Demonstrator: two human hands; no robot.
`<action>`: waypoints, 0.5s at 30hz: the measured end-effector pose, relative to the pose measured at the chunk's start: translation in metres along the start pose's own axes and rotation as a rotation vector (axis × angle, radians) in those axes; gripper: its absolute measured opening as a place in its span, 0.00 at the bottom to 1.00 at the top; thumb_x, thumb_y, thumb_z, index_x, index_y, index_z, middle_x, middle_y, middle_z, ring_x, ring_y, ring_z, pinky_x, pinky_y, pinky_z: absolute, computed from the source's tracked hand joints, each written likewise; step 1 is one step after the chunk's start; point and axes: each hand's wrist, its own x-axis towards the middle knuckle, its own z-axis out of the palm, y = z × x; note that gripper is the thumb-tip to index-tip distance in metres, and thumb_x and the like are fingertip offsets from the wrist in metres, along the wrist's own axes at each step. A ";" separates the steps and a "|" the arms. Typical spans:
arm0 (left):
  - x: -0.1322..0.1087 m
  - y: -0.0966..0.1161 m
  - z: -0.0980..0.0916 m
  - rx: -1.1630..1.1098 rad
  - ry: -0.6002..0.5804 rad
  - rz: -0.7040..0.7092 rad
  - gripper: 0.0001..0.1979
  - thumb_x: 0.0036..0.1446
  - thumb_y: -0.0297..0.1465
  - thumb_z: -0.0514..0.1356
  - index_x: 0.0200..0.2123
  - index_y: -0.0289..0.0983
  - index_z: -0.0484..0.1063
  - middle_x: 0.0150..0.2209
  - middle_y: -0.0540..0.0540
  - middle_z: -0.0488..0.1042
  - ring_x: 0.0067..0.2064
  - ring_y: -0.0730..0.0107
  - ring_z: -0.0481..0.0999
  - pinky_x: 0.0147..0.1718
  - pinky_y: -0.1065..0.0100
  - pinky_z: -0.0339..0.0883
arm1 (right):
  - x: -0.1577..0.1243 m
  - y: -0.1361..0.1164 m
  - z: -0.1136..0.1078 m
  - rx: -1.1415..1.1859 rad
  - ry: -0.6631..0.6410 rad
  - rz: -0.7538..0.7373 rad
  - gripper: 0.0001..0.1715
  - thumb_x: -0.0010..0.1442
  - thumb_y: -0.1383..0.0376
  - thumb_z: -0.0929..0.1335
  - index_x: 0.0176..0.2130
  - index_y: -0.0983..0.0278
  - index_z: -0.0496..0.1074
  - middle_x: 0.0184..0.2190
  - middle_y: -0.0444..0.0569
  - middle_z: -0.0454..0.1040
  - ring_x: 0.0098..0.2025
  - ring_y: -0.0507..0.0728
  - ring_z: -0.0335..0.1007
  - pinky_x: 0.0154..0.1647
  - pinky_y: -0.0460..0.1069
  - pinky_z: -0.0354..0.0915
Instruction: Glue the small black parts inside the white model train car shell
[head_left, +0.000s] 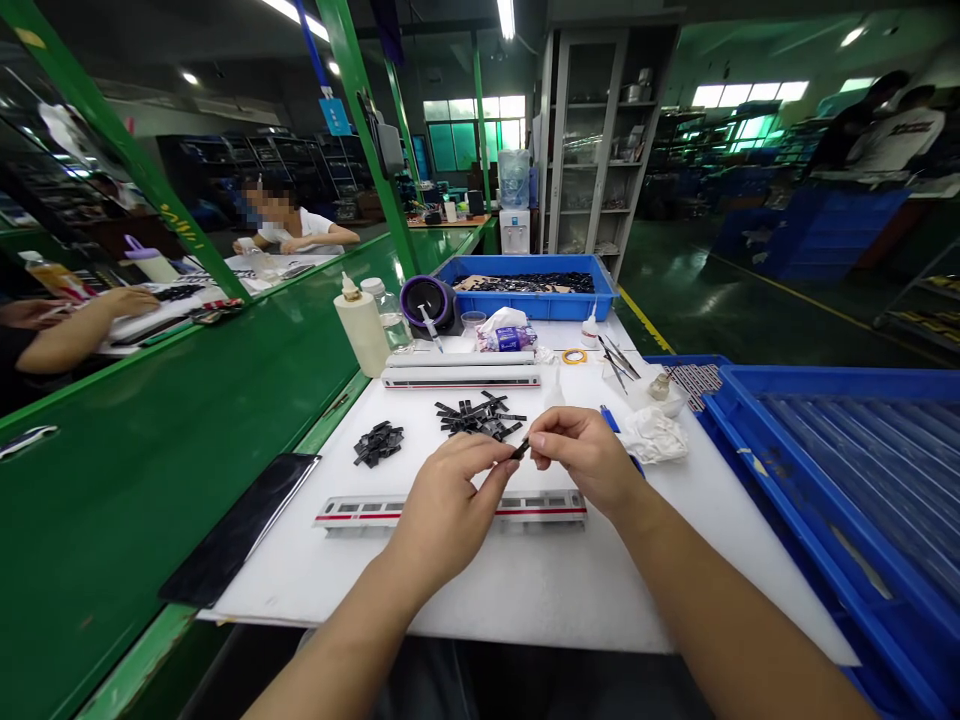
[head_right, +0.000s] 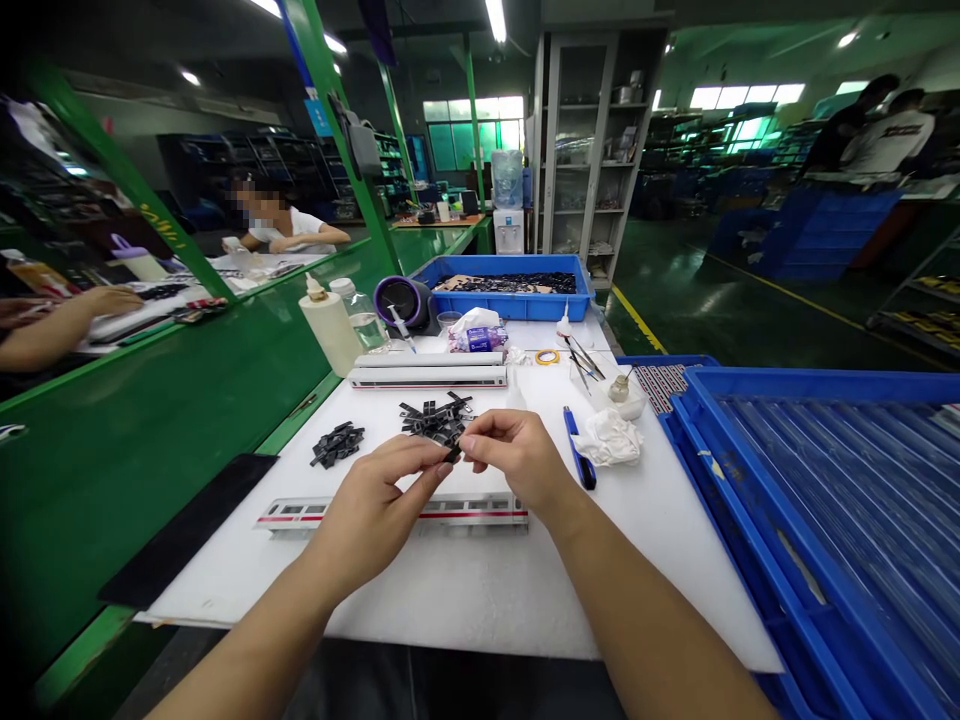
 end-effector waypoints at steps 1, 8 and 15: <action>0.001 0.000 0.000 -0.009 0.009 0.032 0.08 0.63 0.30 0.58 0.37 0.41 0.78 0.36 0.48 0.78 0.39 0.65 0.75 0.38 0.64 0.69 | 0.000 0.000 -0.001 0.043 -0.012 0.015 0.05 0.51 0.64 0.74 0.29 0.65 0.77 0.22 0.43 0.71 0.26 0.50 0.64 0.30 0.47 0.62; 0.004 0.001 0.001 0.022 0.056 0.354 0.07 0.63 0.25 0.58 0.39 0.38 0.76 0.34 0.46 0.78 0.37 0.66 0.73 0.36 0.65 0.68 | 0.003 0.000 -0.008 0.451 -0.154 0.330 0.04 0.44 0.68 0.73 0.25 0.66 0.76 0.12 0.36 0.56 0.16 0.44 0.44 0.20 0.44 0.47; 0.002 -0.003 0.007 0.144 0.145 0.553 0.09 0.62 0.24 0.57 0.39 0.39 0.76 0.31 0.46 0.78 0.38 0.64 0.72 0.39 0.61 0.68 | 0.001 0.003 -0.006 0.379 -0.215 0.372 0.05 0.45 0.65 0.72 0.25 0.64 0.73 0.12 0.34 0.51 0.15 0.44 0.37 0.17 0.43 0.41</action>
